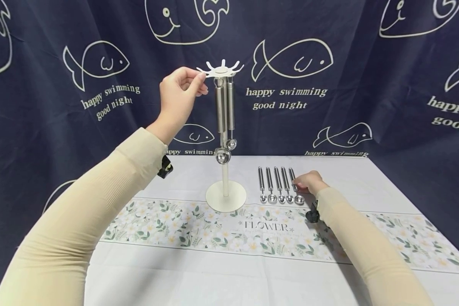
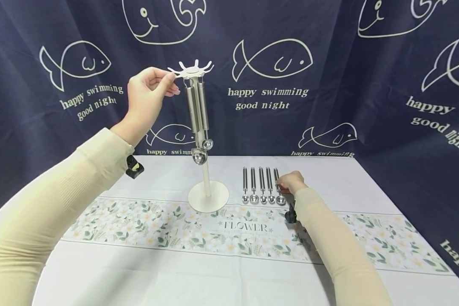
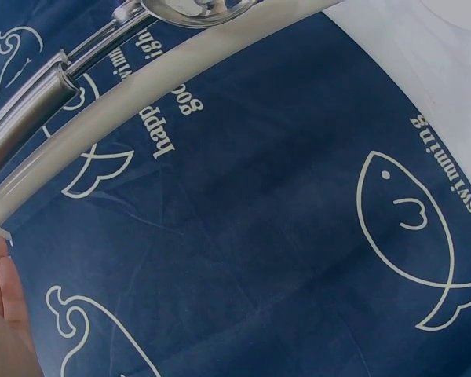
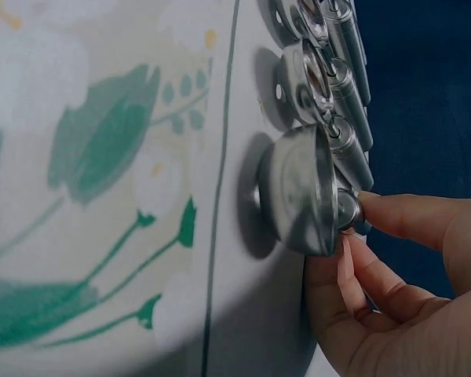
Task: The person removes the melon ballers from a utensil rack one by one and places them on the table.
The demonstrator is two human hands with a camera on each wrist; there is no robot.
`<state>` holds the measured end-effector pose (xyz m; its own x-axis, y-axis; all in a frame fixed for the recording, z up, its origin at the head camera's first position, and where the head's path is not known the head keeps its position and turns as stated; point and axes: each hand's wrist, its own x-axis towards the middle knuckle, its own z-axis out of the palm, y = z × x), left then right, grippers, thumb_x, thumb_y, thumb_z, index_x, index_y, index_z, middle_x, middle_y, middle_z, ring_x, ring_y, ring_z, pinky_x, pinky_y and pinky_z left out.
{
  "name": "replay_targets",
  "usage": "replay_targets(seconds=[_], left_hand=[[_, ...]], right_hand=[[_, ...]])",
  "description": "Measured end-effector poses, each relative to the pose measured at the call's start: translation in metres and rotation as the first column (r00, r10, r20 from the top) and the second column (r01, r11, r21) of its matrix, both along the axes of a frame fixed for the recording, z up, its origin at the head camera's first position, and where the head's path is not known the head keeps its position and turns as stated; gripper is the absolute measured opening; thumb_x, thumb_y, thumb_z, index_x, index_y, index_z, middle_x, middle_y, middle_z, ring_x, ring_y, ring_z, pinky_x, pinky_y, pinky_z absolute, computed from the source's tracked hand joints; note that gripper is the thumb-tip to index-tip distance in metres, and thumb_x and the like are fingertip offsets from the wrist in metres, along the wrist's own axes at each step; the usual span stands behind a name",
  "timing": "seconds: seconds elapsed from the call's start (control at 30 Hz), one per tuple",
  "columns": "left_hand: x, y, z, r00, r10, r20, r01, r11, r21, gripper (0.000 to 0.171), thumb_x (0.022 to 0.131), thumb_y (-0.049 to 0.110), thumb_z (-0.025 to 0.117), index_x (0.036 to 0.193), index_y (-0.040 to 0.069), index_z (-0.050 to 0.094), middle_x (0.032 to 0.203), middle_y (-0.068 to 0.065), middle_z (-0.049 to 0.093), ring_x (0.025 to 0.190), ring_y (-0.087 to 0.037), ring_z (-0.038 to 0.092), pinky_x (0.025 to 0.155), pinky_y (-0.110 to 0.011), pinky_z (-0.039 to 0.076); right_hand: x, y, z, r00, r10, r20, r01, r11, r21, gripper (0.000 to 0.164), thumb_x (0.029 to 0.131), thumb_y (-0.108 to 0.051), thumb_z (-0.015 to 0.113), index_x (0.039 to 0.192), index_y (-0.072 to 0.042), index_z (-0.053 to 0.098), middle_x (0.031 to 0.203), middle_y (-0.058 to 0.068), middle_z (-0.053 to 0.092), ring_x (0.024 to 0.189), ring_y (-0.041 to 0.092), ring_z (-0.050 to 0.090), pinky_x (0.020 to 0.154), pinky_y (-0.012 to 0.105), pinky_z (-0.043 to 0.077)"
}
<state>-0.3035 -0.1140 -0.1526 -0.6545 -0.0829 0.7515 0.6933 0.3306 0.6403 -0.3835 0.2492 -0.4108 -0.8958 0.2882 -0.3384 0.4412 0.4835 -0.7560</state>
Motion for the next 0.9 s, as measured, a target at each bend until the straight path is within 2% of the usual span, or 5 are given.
replay_targets(seconds=[0.23, 0.53, 0.67, 0.8, 0.9], left_hand=[[0.000, -0.001, -0.001, 1.000, 0.003, -0.001, -0.003, 1.000, 0.004, 0.017, 0.092, 0.018, 0.067, 0.092, 0.001, 0.068, 0.071, 0.003, 0.067, 0.066, -0.007, 0.066, 0.073, -0.020, 0.055], [0.000, -0.001, -0.003, 1.000, 0.016, -0.001, -0.016, 1.000, -0.009, 0.017, 0.093, 0.018, 0.066, 0.091, 0.001, 0.068, 0.071, 0.002, 0.067, 0.066, -0.006, 0.066, 0.073, -0.020, 0.055], [0.000, 0.000, -0.003, 1.000, 0.018, -0.009, -0.018, 1.000, -0.013, 0.016, 0.093, 0.018, 0.066, 0.090, 0.002, 0.068, 0.071, 0.003, 0.067, 0.066, -0.005, 0.066, 0.073, -0.019, 0.055], [0.001, 0.000, -0.001, 1.000, 0.029, -0.011, -0.030, 0.999, -0.030, 0.016, 0.092, 0.019, 0.067, 0.090, 0.002, 0.068, 0.071, 0.003, 0.067, 0.066, -0.006, 0.065, 0.073, -0.019, 0.055], [0.002, 0.000, 0.002, 0.999, 0.040, -0.011, -0.040, 0.998, -0.043, 0.018, 0.092, 0.020, 0.067, 0.091, 0.002, 0.068, 0.072, 0.002, 0.068, 0.066, -0.006, 0.065, 0.073, -0.019, 0.054]], right_hand=[[0.000, 0.000, 0.001, 1.000, -0.012, 0.012, 0.012, 1.000, -0.004, 0.056, 0.081, -0.012, 0.074, 0.126, 0.012, 0.051, 0.056, -0.005, 0.058, 0.050, 0.006, 0.060, 0.057, 0.020, 0.053], [-0.003, 0.004, -0.007, 1.000, -0.017, 0.005, 0.017, 0.999, -0.043, 0.057, 0.082, -0.013, 0.074, 0.128, 0.011, 0.050, 0.055, -0.007, 0.057, 0.049, 0.005, 0.059, 0.054, 0.018, 0.051], [-0.003, 0.008, -0.008, 1.000, -0.004, -0.014, 0.002, 0.992, -0.127, 0.054, 0.081, -0.008, 0.073, 0.126, 0.013, 0.051, 0.054, -0.007, 0.057, 0.047, 0.004, 0.059, 0.056, 0.020, 0.055], [0.000, 0.011, -0.001, 0.999, -0.003, -0.035, -0.006, 0.971, -0.240, 0.050, 0.083, -0.002, 0.068, 0.127, 0.015, 0.050, 0.055, -0.005, 0.059, 0.048, 0.004, 0.061, 0.061, 0.022, 0.058], [0.002, 0.015, 0.006, 0.999, -0.008, -0.051, -0.007, 0.959, -0.283, 0.052, 0.087, -0.002, 0.065, 0.132, 0.015, 0.045, 0.058, -0.004, 0.061, 0.050, 0.003, 0.061, 0.065, 0.022, 0.059]])
